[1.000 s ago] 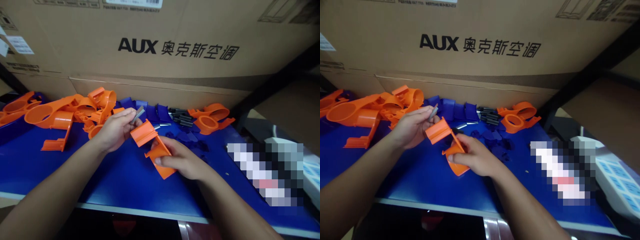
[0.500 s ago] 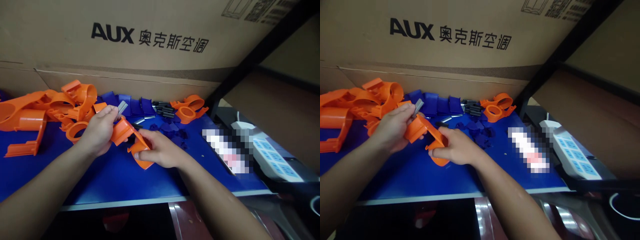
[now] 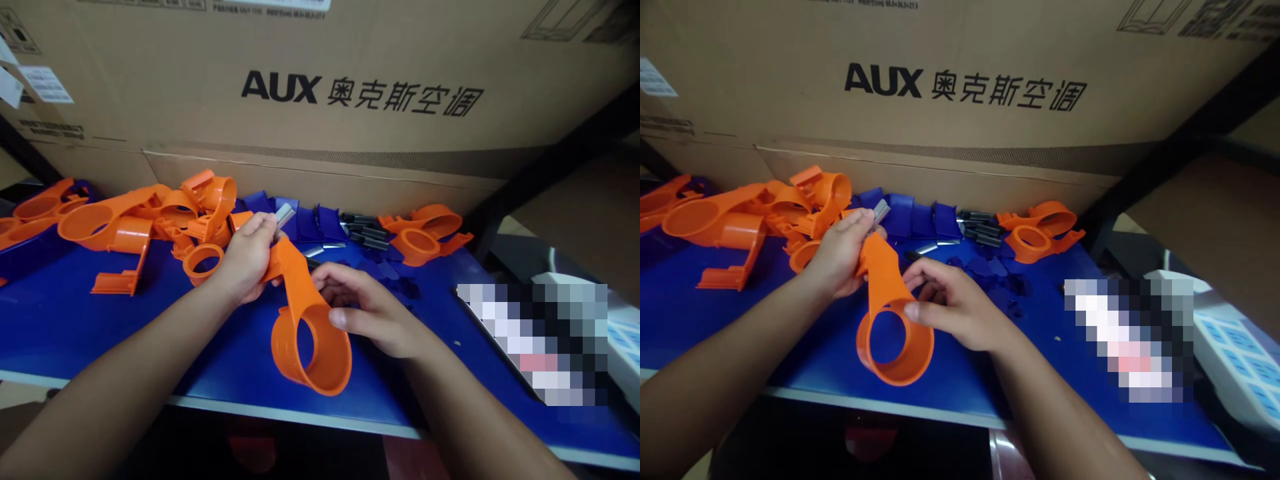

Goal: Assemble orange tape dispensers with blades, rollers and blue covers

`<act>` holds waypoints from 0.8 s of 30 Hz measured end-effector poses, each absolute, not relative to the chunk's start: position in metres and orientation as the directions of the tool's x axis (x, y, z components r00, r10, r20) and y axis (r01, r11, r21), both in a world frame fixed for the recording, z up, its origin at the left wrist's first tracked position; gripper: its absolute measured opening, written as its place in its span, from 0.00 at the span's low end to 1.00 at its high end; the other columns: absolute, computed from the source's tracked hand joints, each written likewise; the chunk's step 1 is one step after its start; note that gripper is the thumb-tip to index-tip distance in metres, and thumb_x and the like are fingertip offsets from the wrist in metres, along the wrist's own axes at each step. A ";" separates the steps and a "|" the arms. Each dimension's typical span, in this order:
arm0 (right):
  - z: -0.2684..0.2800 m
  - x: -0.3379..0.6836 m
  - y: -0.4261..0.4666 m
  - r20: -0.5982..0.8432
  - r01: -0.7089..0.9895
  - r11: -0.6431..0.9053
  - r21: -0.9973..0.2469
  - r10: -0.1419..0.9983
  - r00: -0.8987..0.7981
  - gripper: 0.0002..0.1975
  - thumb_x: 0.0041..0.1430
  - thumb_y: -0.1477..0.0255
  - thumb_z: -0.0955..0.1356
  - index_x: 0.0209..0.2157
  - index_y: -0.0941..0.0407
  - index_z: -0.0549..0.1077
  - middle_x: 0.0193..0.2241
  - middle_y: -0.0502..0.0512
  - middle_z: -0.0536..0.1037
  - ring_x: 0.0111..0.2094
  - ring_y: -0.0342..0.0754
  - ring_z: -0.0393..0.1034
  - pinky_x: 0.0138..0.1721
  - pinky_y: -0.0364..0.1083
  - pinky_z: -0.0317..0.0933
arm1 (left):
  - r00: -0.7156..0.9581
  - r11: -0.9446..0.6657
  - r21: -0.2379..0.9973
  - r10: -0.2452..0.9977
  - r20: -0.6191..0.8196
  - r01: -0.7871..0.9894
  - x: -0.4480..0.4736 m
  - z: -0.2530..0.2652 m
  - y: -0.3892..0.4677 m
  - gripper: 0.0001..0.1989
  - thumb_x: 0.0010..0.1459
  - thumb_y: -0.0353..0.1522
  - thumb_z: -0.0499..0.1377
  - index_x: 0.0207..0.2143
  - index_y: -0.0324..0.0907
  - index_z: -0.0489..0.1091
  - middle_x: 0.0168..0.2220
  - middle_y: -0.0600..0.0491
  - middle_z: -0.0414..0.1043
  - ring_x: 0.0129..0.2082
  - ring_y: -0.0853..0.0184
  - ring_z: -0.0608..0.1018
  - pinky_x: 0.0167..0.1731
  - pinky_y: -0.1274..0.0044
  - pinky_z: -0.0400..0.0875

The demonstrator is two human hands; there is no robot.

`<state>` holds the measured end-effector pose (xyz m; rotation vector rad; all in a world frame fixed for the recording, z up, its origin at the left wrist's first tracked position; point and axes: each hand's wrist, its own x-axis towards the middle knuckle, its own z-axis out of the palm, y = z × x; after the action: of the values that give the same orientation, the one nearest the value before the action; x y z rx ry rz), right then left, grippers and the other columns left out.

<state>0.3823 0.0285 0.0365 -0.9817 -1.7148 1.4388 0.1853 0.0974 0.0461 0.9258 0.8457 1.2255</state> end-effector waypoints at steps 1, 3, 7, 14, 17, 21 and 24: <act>0.036 0.381 0.028 0.038 0.098 0.096 -0.991 0.880 -0.473 0.21 0.58 0.55 0.76 0.46 0.54 0.74 0.38 0.54 0.78 0.36 0.49 0.71 0.36 0.47 0.64 | 0.158 0.100 0.917 0.987 -0.041 -0.386 0.186 0.046 0.097 0.12 0.73 0.37 0.55 0.33 0.45 0.62 0.22 0.61 0.65 0.11 0.73 0.66 0.08 0.83 0.58; 0.036 0.380 0.027 0.051 0.062 0.089 -0.994 0.888 -0.457 0.21 0.58 0.56 0.76 0.46 0.53 0.74 0.39 0.55 0.78 0.36 0.49 0.71 0.36 0.47 0.65 | 0.180 0.108 0.914 0.983 -0.040 -0.391 0.186 0.045 0.095 0.13 0.72 0.38 0.57 0.33 0.45 0.62 0.23 0.61 0.64 0.11 0.74 0.66 0.10 0.83 0.59; 0.036 0.379 0.025 0.074 0.033 0.098 -0.995 0.900 -0.430 0.22 0.58 0.56 0.76 0.48 0.53 0.74 0.41 0.55 0.78 0.36 0.49 0.71 0.37 0.48 0.65 | 0.183 0.117 0.918 0.982 -0.049 -0.379 0.187 0.043 0.095 0.14 0.71 0.39 0.59 0.32 0.45 0.62 0.23 0.61 0.65 0.12 0.74 0.66 0.10 0.83 0.59; 0.027 0.372 0.021 0.212 0.073 0.232 -0.970 0.955 -0.208 0.28 0.63 0.57 0.75 0.60 0.48 0.67 0.50 0.57 0.78 0.37 0.49 0.73 0.39 0.49 0.67 | 0.048 0.110 0.939 0.994 -0.100 -0.325 0.191 0.039 0.103 0.12 0.73 0.37 0.55 0.33 0.45 0.61 0.22 0.63 0.62 0.11 0.74 0.65 0.08 0.84 0.55; 0.031 0.365 0.021 0.213 0.152 0.228 -0.962 0.971 -0.110 0.27 0.64 0.57 0.74 0.61 0.47 0.66 0.53 0.58 0.78 0.39 0.49 0.75 0.40 0.49 0.69 | -0.018 0.104 0.947 0.993 -0.115 -0.304 0.190 0.036 0.108 0.11 0.73 0.36 0.54 0.34 0.46 0.60 0.23 0.63 0.61 0.12 0.74 0.66 0.08 0.83 0.56; 0.050 0.351 0.030 0.129 0.325 0.174 -0.930 0.979 -0.156 0.29 0.63 0.54 0.75 0.61 0.47 0.67 0.54 0.59 0.78 0.42 0.51 0.76 0.41 0.50 0.72 | -0.035 0.102 0.951 0.993 -0.117 -0.292 0.187 0.033 0.112 0.10 0.72 0.36 0.56 0.35 0.46 0.61 0.25 0.61 0.62 0.13 0.72 0.67 0.09 0.81 0.56; 0.063 0.338 0.042 0.051 0.384 0.160 -0.909 0.959 -0.279 0.29 0.63 0.53 0.75 0.60 0.48 0.67 0.48 0.57 0.81 0.38 0.51 0.78 0.41 0.52 0.74 | -0.040 0.088 0.948 0.994 -0.105 -0.305 0.184 0.030 0.114 0.12 0.72 0.36 0.58 0.34 0.46 0.61 0.25 0.60 0.63 0.15 0.73 0.67 0.13 0.81 0.57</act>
<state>0.3377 0.0416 0.0631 -1.2831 -1.7695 1.0928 0.1843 0.1142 0.0296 0.8843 1.0640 1.3073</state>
